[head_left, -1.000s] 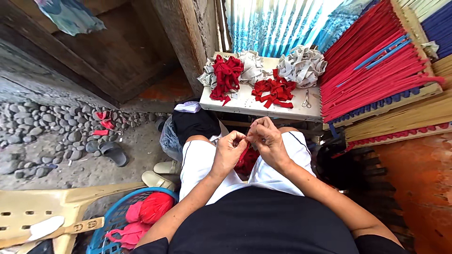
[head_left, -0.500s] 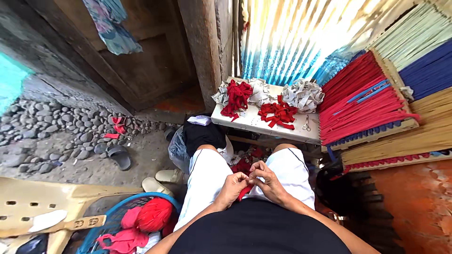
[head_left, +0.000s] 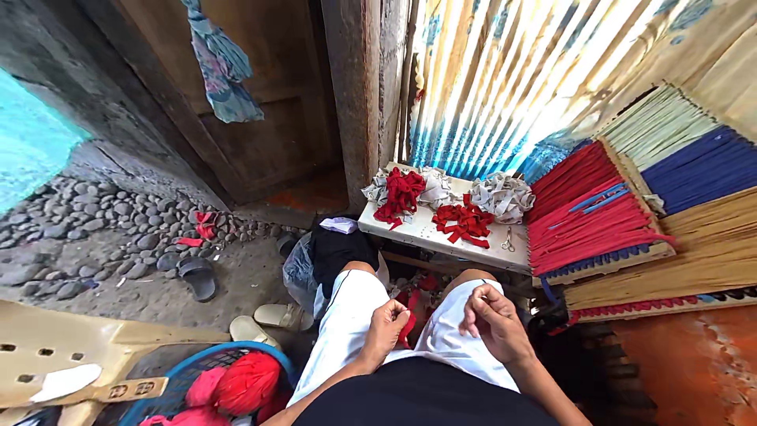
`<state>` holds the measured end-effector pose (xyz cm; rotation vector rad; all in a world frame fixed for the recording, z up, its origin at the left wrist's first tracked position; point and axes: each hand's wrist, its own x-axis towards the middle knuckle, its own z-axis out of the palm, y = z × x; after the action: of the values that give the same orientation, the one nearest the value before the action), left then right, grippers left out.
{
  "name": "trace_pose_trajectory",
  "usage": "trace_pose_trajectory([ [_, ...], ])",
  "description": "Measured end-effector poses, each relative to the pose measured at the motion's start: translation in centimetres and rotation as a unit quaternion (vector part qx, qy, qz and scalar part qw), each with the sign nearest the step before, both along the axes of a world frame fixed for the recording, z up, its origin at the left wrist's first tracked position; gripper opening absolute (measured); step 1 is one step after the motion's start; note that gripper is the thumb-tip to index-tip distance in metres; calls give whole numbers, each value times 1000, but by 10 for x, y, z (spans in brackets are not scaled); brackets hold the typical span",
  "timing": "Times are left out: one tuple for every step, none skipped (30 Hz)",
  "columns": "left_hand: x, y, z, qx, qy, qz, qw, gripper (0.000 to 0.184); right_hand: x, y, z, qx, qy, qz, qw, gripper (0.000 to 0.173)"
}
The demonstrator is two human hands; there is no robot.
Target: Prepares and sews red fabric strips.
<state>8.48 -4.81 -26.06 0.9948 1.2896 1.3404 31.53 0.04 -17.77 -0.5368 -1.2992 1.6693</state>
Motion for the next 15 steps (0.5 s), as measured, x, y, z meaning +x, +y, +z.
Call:
trace_pose_trajectory([
  [1, -1, 1, -5, 4, -2, 1000, 7, 7, -2, 3, 1, 2, -5, 1000, 7],
  [1, -2, 2, -11, 6, -6, 1000, 7, 13, -4, 6, 8, -6, -11, 1000, 6],
  [3, -3, 3, -12, 7, -14, 1000, 7, 20, -7, 8, 20, -21, -18, 999, 6],
  [4, -4, 5, -12, 9, -25, 1000, 6, 26, -10, 9, 36, -40, -24, 998, 7],
  [5, -5, 7, -10, 13, -40, 999, 6, 31, -13, 9, 50, -60, -27, 997, 8],
  [7, -5, 9, -11, 21, -57, 998, 7, 36, -16, 10, 63, -78, -26, 995, 8],
  [9, -5, 11, -16, 28, -75, 997, 7, 40, -19, 9, 73, -94, -25, 993, 8],
  [11, -5, 13, -22, 36, -96, 995, 8, 43, -21, 7, 81, -109, -26, 990, 8],
  [13, -3, 13, -28, 46, -118, 992, 9, 46, -23, 6, 88, -123, -30, 988, 8],
  [14, -2, 13, -33, 56, -141, 988, 10, 49, -24, 5, 91, -135, -37, 986, 9],
  [15, -2, 13, -38, 64, -163, 984, 12, 51, -26, 4, 90, -142, -45, 985, 9],
  [15, -3, 14, -44, 70, -182, 980, 12, 53, -28, 3, 87, -145, -53, 984, 10],
  [16, -4, 13, -48, 70, -193, 978, 12, 55, -30, 2, 82, -147, -59, 984, 10],
  [16, -6, 13, -52, 65, -197, 977, 11, 57, -32, 1, 77, -150, -64, 984, 11],
  [15, -8, 14, -56, 57, -196, 977, 10, 58, -35, 0, 71, -151, -66, 984, 11],
])
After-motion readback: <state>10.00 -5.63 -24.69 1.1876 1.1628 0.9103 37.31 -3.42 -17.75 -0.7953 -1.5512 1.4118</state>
